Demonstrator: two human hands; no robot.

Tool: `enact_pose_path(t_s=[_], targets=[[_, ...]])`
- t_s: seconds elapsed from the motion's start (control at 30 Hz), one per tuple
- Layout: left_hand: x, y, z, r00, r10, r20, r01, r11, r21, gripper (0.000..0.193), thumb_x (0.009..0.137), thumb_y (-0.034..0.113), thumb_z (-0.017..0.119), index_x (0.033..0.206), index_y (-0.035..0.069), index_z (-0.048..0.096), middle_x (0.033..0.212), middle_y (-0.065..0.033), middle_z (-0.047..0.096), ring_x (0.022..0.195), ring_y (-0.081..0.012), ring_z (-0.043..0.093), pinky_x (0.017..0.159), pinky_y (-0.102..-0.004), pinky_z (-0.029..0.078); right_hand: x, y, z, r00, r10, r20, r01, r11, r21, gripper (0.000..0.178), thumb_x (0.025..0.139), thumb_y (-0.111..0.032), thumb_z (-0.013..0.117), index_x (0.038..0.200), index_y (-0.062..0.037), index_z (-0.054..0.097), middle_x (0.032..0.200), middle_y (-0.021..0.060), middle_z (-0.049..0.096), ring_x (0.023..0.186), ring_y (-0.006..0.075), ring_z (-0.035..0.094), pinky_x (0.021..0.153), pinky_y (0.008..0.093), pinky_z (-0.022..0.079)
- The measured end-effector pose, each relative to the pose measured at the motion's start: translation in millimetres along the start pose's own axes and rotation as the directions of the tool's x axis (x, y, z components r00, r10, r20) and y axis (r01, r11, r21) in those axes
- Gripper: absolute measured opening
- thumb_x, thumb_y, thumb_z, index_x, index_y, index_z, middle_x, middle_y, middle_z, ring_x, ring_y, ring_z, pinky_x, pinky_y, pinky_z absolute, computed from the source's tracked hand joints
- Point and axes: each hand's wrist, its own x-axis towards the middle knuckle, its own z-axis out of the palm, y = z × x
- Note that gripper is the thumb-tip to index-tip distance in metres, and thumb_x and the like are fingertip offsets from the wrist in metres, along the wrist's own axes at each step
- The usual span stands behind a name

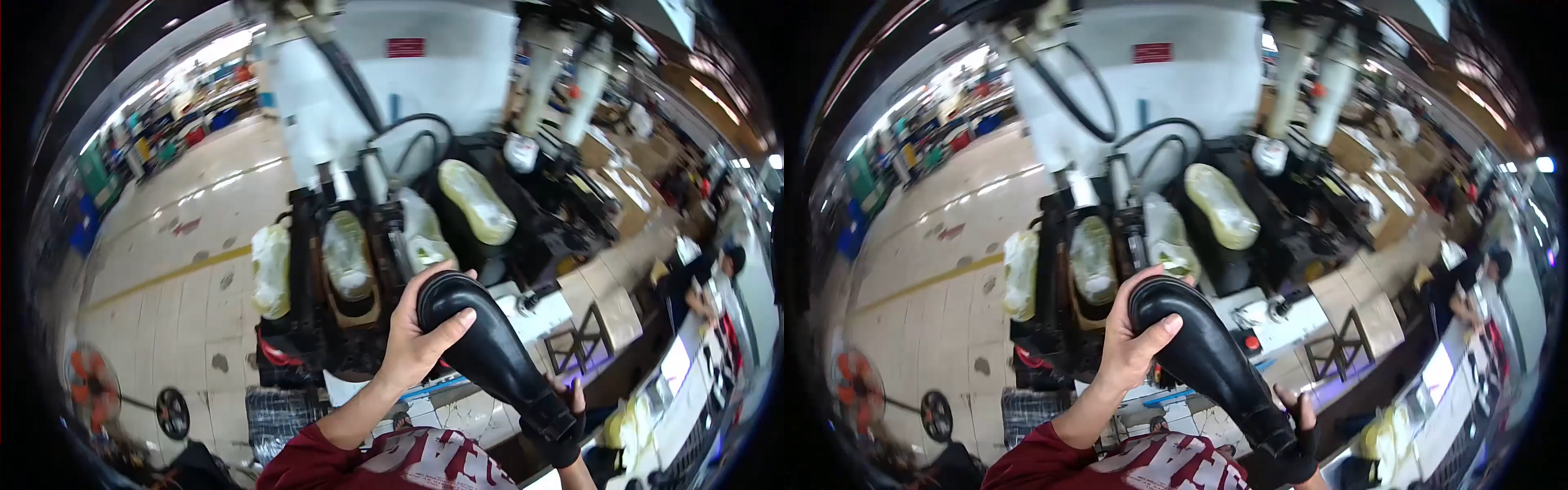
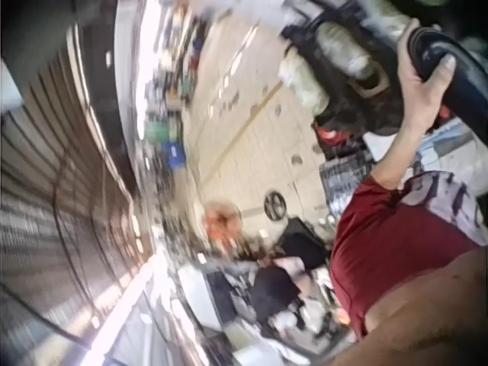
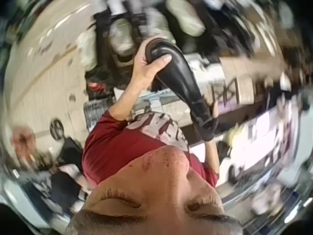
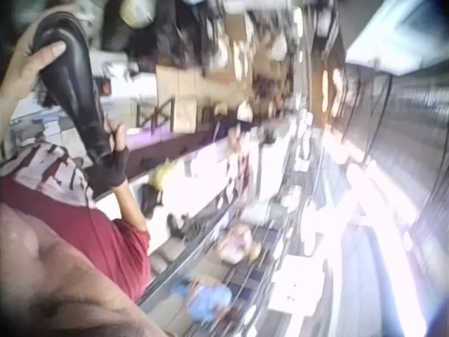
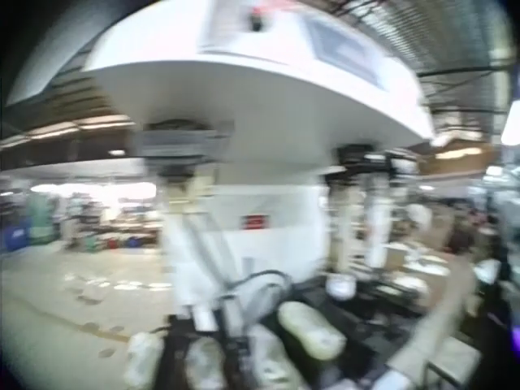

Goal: Operates a shoe lasting machine and places finished boots on a conveyor belt.

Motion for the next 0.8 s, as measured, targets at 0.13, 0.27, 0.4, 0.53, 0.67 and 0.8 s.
enact_pose_path(t_s=[0.13, 0.27, 0.4, 0.53, 0.67, 0.8], targets=[[-14.6, -63.6, 102.1, 0.975, 0.049, 0.218, -0.084, 0.984, 0.156, 0.066, 0.084, 0.001, 0.076, 0.139, -0.003, 0.042, 0.136, -0.0235, 0.056, 0.118, -0.0253, 0.06, 0.104, -0.0364, 0.048, -47.0, 51.4, -76.2, 0.967, 0.253, -0.002, -0.23, 0.884, 0.407, 0.065, 0.096, -0.026, 0.065, 0.152, -0.0115, 0.035, 0.148, 0.0123, 0.047, 0.132, 0.0316, 0.051, 0.107, 0.0486, 0.045], [-94.7, -142.1, 187.8, 0.597, 0.183, 0.781, -0.42, 0.9, 0.111, 0.073, 0.068, 0.002, 0.086, 0.132, 0.002, 0.049, 0.135, -0.0239, 0.055, 0.124, -0.0424, 0.057, 0.105, -0.0472, 0.049, -91.8, 41.3, -109.9, 0.919, 0.043, -0.391, 0.327, 0.466, 0.822, 0.046, 0.103, -0.037, 0.053, 0.142, -0.0141, 0.049, 0.14, 0.0073, 0.055, 0.126, 0.0242, 0.053, 0.109, 0.0422, 0.041], [-178.3, -205.3, 253.9, 0.004, 0.236, 0.972, -0.225, 0.947, -0.229, 0.068, 0.07, 0.006, 0.086, 0.132, 0.008, 0.055, 0.142, -0.0218, 0.048, 0.131, -0.0488, 0.049, 0.105, -0.0511, 0.047, -179.6, 78.1, -182.4, 0.38, -0.059, -0.923, 0.661, 0.715, 0.226, 0.037, 0.101, -0.035, 0.054, 0.126, -0.009, 0.061, 0.126, 0.0079, 0.064, 0.116, 0.0212, 0.06, 0.103, 0.0372, 0.048], [-208.4, -240.7, 294.3, -0.32, -0.106, 0.942, 0.022, 0.993, 0.119, 0.063, 0.087, 0.014, 0.075, 0.144, 0.006, 0.049, 0.147, -0.0212, 0.045, 0.13, -0.0342, 0.054, 0.106, -0.0405, 0.044, -324.0, 123.9, -254.3, -0.167, 0.265, -0.95, 0.706, 0.704, 0.073, 0.037, 0.097, -0.035, 0.06, 0.125, -0.0105, 0.063, 0.119, 0.0093, 0.068, 0.106, 0.0212, 0.066, 0.096, 0.041, 0.054], [-215.4, -288.7, 308.0, -0.505, -0.32, 0.802, -0.072, 0.941, 0.33, 0.051, 0.095, 0.023, 0.067, 0.141, 0.005, 0.053, 0.14, -0.0183, 0.054, 0.126, -0.0312, 0.057, 0.104, -0.0367, 0.044, -495.9, 207.1, -336.8, -0.773, -0.006, -0.635, -0.002, 1.0, -0.007, 0.043, 0.091, -0.041, 0.063, 0.117, -0.0066, 0.066, 0.112, 0.0166, 0.07, 0.095, 0.0277, 0.071, 0.091, 0.0427, 0.054], [-198.8, -341.0, 278.2, -0.568, -0.623, 0.538, -0.254, 0.754, 0.606, 0.049, 0.097, 0.026, 0.064, 0.141, 0.006, 0.053, 0.136, -0.0183, 0.058, 0.125, -0.0295, 0.057, 0.101, -0.0355, 0.047, -561.1, 223.9, -380.7, -0.89, -0.247, -0.383, -0.417, 0.779, 0.469, 0.067, 0.078, -0.06, 0.066, 0.101, 0.0027, 0.066, 0.103, 0.0257, 0.069, 0.095, 0.04, 0.068, 0.08, 0.0468, 0.055]])
